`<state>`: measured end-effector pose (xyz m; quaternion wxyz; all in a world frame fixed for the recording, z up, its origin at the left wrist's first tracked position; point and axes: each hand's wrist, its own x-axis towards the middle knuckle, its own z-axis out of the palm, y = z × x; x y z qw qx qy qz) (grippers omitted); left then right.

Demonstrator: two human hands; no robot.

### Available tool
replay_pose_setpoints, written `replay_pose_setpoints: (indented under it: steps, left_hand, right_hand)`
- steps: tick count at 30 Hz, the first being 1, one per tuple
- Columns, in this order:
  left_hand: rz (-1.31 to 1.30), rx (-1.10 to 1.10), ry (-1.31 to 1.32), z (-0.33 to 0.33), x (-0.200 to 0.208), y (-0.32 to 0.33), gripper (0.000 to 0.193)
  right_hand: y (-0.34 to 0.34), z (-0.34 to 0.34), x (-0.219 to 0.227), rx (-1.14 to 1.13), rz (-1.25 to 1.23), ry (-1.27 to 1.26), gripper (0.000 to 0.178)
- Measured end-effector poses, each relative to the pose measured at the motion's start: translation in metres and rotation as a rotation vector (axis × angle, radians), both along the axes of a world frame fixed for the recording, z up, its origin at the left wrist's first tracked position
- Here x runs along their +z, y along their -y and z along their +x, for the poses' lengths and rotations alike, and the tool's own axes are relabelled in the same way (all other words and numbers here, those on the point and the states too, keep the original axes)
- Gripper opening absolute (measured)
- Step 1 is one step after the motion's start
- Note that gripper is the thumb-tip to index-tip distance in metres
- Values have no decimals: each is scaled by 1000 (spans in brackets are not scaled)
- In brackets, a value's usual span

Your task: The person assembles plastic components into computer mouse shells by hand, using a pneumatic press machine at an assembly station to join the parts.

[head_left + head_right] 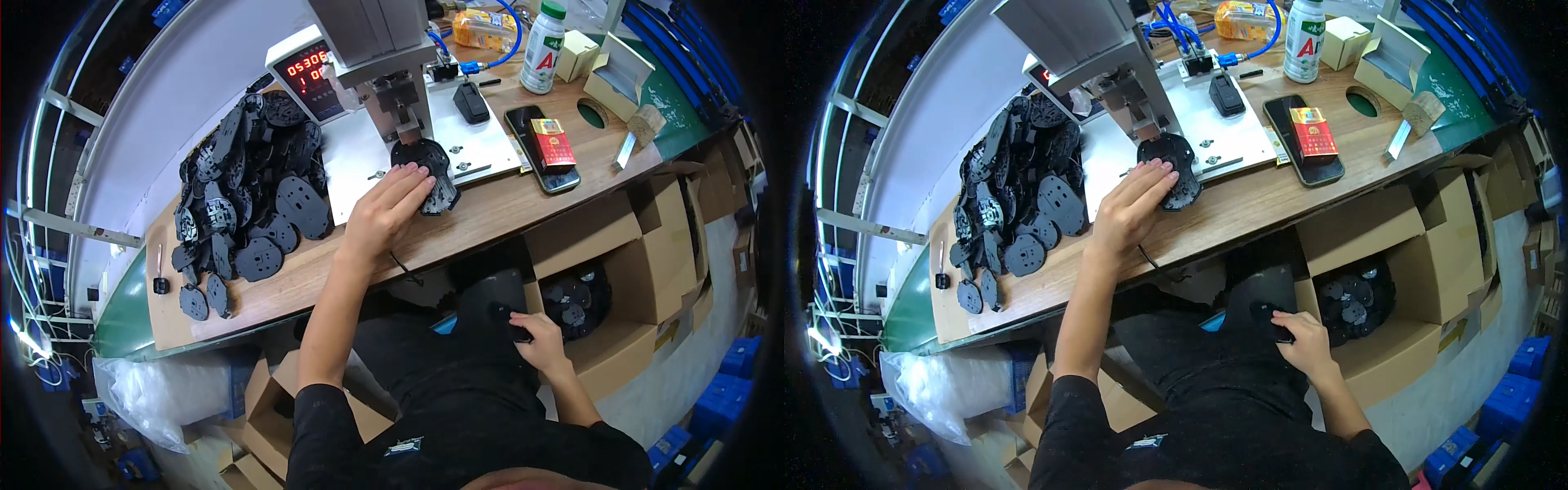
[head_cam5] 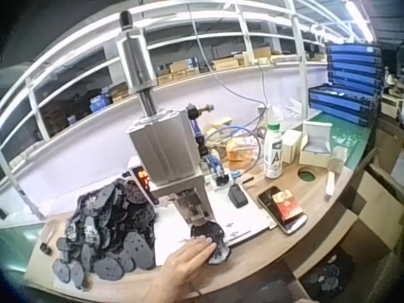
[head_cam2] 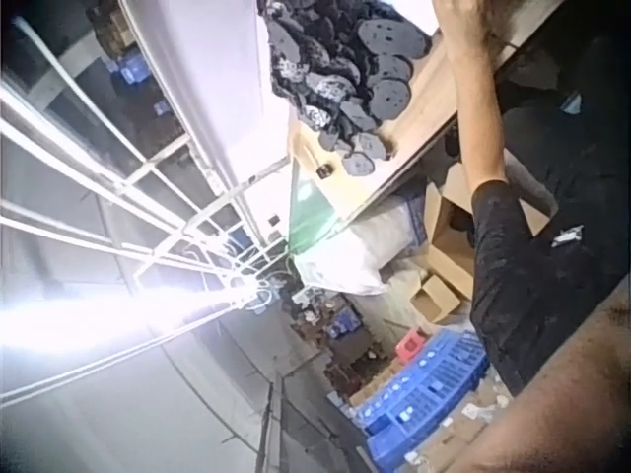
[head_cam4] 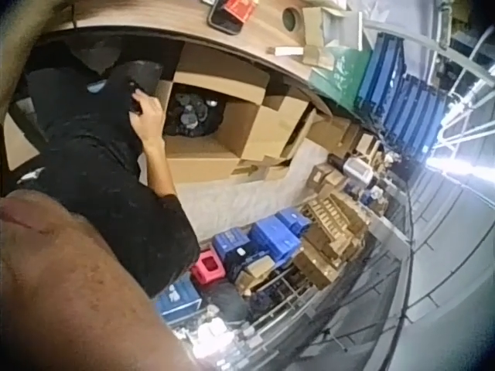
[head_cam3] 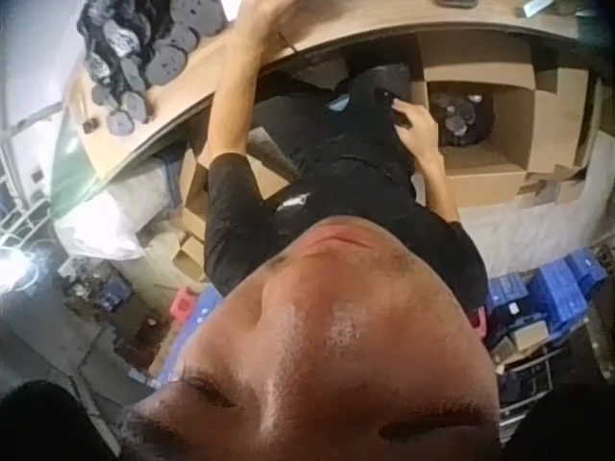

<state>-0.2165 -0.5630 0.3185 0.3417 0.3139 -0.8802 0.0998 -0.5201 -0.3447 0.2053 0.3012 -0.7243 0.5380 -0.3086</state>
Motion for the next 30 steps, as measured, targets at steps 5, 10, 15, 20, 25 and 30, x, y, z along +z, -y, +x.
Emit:
replay_pose_setpoints:
  steps: [5,10,15,20,25,30]
  left_hand:
    - [47,-55,-22,10,-2,13,37]
    - [165,-85,-64,8,-2,7,51]
    - [164,-120,-74,12,-5,7,52]
    - [124,-106,-91,11,-9,11,51]
    - [136,-113,-97,10,-6,12,53]
    - [155,-109,-87,12,-7,10,54]
  right_hand:
    - [-17,-10,-20,254,180,-345,48]
    - [9,-13,-3,481,84,-520,46]
    - [41,3,9,619,236,-557,43]
    - [51,17,-44,469,143,-527,24]
    - [66,12,-45,419,266,-420,16]
    - [81,17,-55,488,337,-518,13]
